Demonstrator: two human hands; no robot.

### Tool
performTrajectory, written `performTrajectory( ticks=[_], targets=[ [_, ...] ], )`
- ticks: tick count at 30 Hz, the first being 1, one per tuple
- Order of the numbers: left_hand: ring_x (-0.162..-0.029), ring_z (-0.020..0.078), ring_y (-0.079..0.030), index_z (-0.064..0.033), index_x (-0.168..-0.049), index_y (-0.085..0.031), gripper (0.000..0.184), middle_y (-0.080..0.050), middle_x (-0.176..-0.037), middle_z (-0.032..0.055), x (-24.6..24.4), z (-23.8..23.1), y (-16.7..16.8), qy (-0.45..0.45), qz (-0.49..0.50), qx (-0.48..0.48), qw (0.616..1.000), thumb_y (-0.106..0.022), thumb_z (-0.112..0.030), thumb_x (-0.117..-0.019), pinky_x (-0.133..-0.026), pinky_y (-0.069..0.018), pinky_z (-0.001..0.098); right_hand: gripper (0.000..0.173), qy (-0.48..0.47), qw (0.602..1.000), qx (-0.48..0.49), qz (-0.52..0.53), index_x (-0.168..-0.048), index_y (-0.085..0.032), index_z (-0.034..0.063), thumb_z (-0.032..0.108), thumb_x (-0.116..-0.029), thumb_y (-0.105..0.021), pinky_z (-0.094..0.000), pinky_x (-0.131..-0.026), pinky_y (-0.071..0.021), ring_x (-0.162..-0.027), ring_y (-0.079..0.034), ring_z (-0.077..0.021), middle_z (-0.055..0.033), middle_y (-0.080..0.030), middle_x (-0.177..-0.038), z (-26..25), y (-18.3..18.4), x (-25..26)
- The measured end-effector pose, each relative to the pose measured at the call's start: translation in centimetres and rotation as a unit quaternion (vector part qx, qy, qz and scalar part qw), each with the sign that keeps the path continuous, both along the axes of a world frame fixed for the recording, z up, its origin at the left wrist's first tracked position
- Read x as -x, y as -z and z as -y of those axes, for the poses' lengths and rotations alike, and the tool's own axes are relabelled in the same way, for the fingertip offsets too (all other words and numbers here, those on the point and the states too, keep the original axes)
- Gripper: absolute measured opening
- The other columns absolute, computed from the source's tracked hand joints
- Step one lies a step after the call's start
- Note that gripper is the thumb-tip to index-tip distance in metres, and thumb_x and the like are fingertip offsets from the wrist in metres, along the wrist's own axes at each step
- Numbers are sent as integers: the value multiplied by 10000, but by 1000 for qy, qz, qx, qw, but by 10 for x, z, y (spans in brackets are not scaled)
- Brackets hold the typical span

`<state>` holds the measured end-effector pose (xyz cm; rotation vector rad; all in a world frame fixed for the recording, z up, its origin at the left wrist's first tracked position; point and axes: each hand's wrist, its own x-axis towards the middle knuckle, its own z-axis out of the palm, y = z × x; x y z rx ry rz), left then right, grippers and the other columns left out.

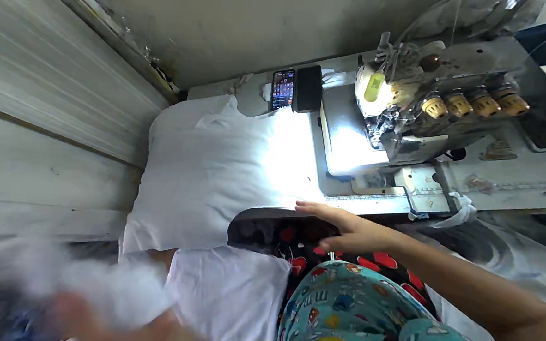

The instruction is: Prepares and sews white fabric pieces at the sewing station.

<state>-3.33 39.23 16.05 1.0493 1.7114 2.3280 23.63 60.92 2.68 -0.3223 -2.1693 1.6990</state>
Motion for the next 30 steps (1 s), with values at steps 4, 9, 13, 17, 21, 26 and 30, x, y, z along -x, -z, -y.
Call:
performTrajectory(
  ticks=[4,9,13,17,21,26,30],
  targets=[
    [-977,-47,-661,82,-1265,-596,326,-723,-1135,-12,-133,-114,65,376,3,177,910,-595,-8,-951,-868,-552,176,869,77,927,353,-103,-1444,-505,81,705,-853,-636,-376,-1002,-546,-1228,-639,-192,-61,-642,-1372,34,-17,-56],
    [-1161,292,-664,139,-1544,-242,767,-567,-1366,297,-173,-120,90,659,-176,326,655,-679,-46,-942,-989,-550,398,130,244,859,439,-102,-1029,-732,178,138,-954,-634,-253,-775,-609,-826,-715,-48,46,-763,-929,47,-3,-97],
    [-883,142,-712,19,-1174,-699,228,-729,-1038,121,-141,-128,67,583,-227,323,710,-630,-86,-984,-791,-591,274,257,362,823,431,-76,-1021,-646,126,24,-992,-412,-230,-734,-595,-775,-694,-26,66,-734,-857,56,-10,-90],
    [-1132,182,-661,86,-1294,-604,485,-681,-1215,186,-146,-153,80,538,-218,280,765,-685,-260,-964,-1009,-525,325,96,355,867,325,-133,-1008,-621,208,288,-990,-570,-183,-745,-569,-785,-662,43,160,-699,-849,49,-27,-83],
    [-844,-25,-623,71,-1011,-596,196,-657,-892,26,-173,-158,93,649,-80,165,739,-644,-117,-987,-799,-537,172,155,330,927,-2,-180,-909,-584,196,224,-934,-734,-60,-642,-469,-694,-529,138,193,-575,-765,30,-38,-87],
    [-657,-6,-583,68,-1018,-616,159,-643,-766,56,-179,-144,88,677,-99,199,702,-659,-71,-955,-623,-493,146,102,355,906,-168,-156,-1109,-650,179,225,-1025,-616,-72,-857,-505,-961,-597,140,182,-674,-1029,21,-77,-129],
    [-666,133,-616,7,-1002,-684,109,-666,-786,97,-151,-125,125,630,-221,278,690,-646,-60,-924,-622,-529,283,163,523,797,-153,-262,-1135,-696,223,308,-1030,-605,-211,-810,-576,-877,-693,-29,103,-732,-988,36,-77,-183]
  ],
)
